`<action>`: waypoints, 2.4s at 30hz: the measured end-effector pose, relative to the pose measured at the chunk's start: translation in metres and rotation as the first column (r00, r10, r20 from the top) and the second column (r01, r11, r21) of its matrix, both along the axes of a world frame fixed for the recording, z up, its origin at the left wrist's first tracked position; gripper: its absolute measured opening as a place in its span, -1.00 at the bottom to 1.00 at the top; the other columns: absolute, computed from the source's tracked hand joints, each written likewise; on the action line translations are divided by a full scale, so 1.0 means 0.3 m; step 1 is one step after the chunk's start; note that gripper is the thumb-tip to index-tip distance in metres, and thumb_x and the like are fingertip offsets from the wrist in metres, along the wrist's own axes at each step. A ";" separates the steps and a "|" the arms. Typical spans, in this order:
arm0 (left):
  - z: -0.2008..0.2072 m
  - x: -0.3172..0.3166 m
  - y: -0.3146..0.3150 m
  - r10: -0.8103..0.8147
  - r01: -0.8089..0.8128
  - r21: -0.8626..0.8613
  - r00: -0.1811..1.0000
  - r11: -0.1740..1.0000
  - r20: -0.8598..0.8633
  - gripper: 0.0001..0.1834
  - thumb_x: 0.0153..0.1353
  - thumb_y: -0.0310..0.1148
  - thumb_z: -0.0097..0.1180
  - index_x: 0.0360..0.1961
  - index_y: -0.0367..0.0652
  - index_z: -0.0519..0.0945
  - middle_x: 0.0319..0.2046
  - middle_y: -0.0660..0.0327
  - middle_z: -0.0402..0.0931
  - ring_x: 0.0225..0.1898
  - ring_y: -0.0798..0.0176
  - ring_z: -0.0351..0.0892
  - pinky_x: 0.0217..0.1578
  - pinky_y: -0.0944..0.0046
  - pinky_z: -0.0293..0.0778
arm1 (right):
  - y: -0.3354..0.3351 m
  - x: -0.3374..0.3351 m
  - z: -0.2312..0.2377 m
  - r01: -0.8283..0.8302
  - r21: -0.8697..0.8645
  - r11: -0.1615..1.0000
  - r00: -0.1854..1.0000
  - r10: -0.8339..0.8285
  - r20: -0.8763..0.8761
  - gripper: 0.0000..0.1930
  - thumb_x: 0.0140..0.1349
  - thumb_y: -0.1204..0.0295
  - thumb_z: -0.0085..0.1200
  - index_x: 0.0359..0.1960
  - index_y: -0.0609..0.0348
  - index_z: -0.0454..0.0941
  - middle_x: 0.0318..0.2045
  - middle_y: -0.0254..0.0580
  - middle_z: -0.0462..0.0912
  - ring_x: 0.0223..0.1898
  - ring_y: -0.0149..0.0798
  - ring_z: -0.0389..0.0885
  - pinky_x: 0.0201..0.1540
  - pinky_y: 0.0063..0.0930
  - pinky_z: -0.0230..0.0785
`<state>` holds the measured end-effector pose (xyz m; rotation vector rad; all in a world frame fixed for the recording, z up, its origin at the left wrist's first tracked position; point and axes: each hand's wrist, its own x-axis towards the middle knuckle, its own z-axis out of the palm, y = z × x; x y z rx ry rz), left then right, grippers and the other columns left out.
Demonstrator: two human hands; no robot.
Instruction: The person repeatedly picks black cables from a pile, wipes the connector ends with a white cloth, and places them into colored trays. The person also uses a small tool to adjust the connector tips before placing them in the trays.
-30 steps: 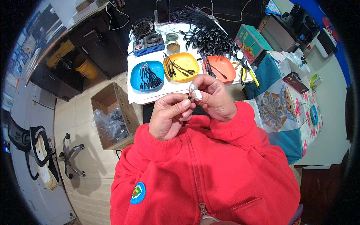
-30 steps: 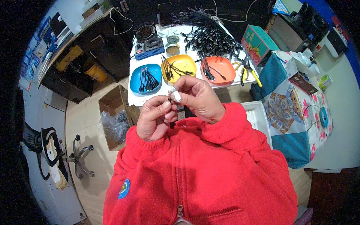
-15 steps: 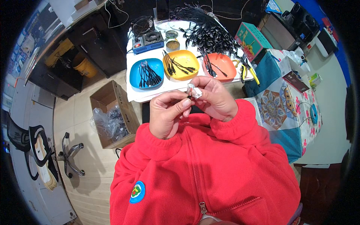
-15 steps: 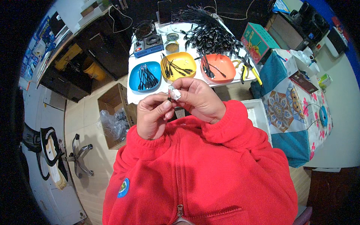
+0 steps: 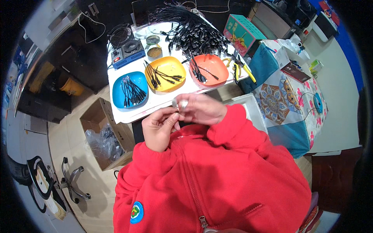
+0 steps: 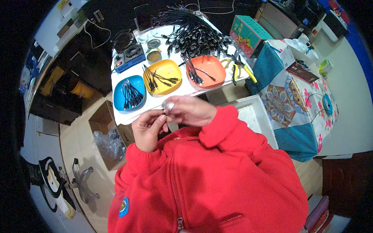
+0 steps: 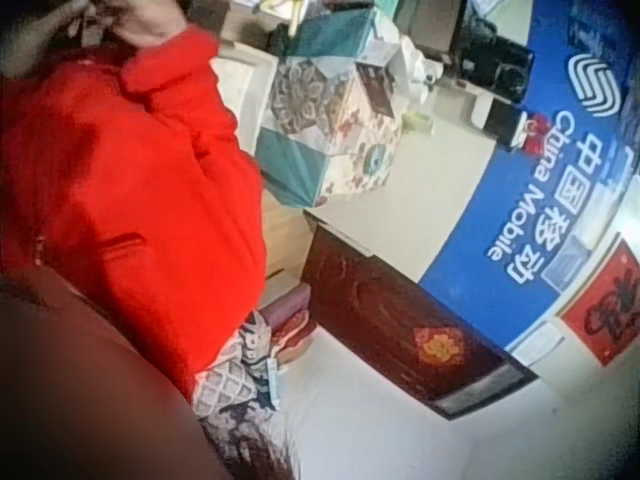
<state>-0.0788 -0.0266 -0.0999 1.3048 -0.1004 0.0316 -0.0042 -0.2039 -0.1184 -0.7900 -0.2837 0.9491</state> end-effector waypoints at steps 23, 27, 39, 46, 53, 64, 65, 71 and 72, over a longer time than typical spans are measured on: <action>-0.046 0.043 0.023 0.002 -0.051 -0.259 0.982 0.964 -0.188 -0.85 0.27 -0.54 0.03 -0.19 -0.40 0.53 -0.40 0.03 0.60 -0.52 0.33 0.48 -0.48 0.43 0.37 | -0.124 0.461 -0.139 0.954 -0.272 0.127 0.274 -0.001 0.962 -0.86 0.03 0.44 0.13 -0.54 0.28 0.61 -0.57 0.01 0.63 -0.49 -0.08 0.64 -0.36 -0.30 0.46; -0.015 0.047 0.008 0.027 -0.088 -0.315 0.981 0.945 -0.193 -0.84 0.27 -0.55 0.03 -0.17 -0.42 0.53 -0.31 0.00 0.61 -0.36 0.23 0.61 -0.34 0.35 0.54 | -0.115 0.381 -0.032 0.974 -0.189 0.126 0.206 -0.142 0.968 -0.87 0.07 0.45 0.15 -0.48 0.30 0.57 -0.59 -0.09 0.62 -0.53 -0.21 0.62 -0.40 -0.40 0.44; 0.101 0.021 -0.060 0.130 -0.146 -0.355 0.989 0.924 -0.067 -0.81 0.24 -0.56 0.08 -0.12 -0.37 0.59 -0.17 0.08 0.62 -0.17 0.32 0.61 -0.25 0.38 0.59 | 0.039 -0.166 0.161 0.815 -0.121 0.567 0.292 -0.220 0.931 -0.89 0.13 0.59 0.18 -0.37 0.28 0.47 -0.48 -0.40 0.51 -0.48 -0.60 0.47 -0.44 -0.72 0.32; 0.097 -0.001 -0.062 0.122 -0.114 -0.318 0.993 0.941 0.005 -0.80 0.23 -0.55 0.09 -0.12 -0.37 0.60 -0.18 0.05 0.63 -0.20 0.31 0.62 -0.30 0.44 0.53 | 0.075 -0.199 0.159 0.846 -0.082 0.527 0.241 -0.242 0.940 -0.86 0.06 0.59 0.22 -0.43 0.27 0.46 -0.53 -0.37 0.48 -0.54 -0.57 0.40 -0.51 -0.66 0.27; 0.073 0.000 -0.060 0.123 -0.132 -0.282 0.991 0.950 -0.049 -0.82 0.22 -0.57 0.11 -0.16 -0.40 0.61 -0.23 0.09 0.64 -0.25 0.34 0.62 -0.23 0.42 0.54 | 0.063 -0.193 0.144 0.783 -0.218 0.583 0.376 -0.164 0.912 -0.83 0.02 0.52 0.25 -0.42 0.27 0.49 -0.54 -0.23 0.51 -0.56 -0.42 0.49 -0.49 -0.55 0.35; 0.059 0.012 -0.035 -0.074 0.066 -0.338 0.997 0.939 -0.011 -0.84 0.27 -0.55 0.03 -0.18 -0.42 0.54 -0.43 0.06 0.60 -0.59 0.44 0.42 -0.57 0.53 0.29 | 0.028 -0.100 0.201 0.682 -0.025 0.731 0.379 -0.324 0.867 -0.89 0.16 0.56 0.15 -0.28 0.29 0.54 -0.40 -0.32 0.56 -0.47 -0.53 0.51 -0.44 -0.69 0.34; 0.059 0.012 -0.029 -0.095 0.082 -0.354 0.995 0.932 -0.020 -0.84 0.27 -0.54 0.03 -0.18 -0.42 0.54 -0.44 0.06 0.59 -0.62 0.46 0.37 -0.60 0.53 0.24 | 0.029 -0.098 0.199 0.636 -0.021 0.771 0.471 -0.367 0.802 -0.90 0.18 0.55 0.14 -0.28 0.29 0.54 -0.39 -0.33 0.56 -0.45 -0.53 0.52 -0.42 -0.69 0.35; 0.063 -0.008 -0.022 -0.239 0.164 -0.542 0.968 0.824 -0.071 -0.83 0.25 -0.52 0.05 -0.19 -0.41 0.55 -0.50 0.13 0.53 -0.64 0.52 0.22 -0.60 0.54 0.13 | 0.024 -0.113 0.185 0.405 0.036 0.914 0.843 -0.388 0.373 -0.87 0.23 0.54 0.08 -0.21 0.26 0.45 -0.30 -0.27 0.56 -0.29 -0.41 0.57 -0.22 -0.60 0.43; 0.064 -0.012 -0.023 -0.248 0.167 -0.543 0.966 0.823 -0.079 -0.83 0.25 -0.52 0.06 -0.19 -0.41 0.55 -0.50 0.13 0.53 -0.64 0.52 0.22 -0.60 0.54 0.13 | 0.023 -0.116 0.183 0.388 0.066 0.919 0.869 -0.389 0.306 -0.86 0.24 0.54 0.07 -0.20 0.25 0.43 -0.31 -0.27 0.56 -0.29 -0.41 0.57 -0.22 -0.59 0.44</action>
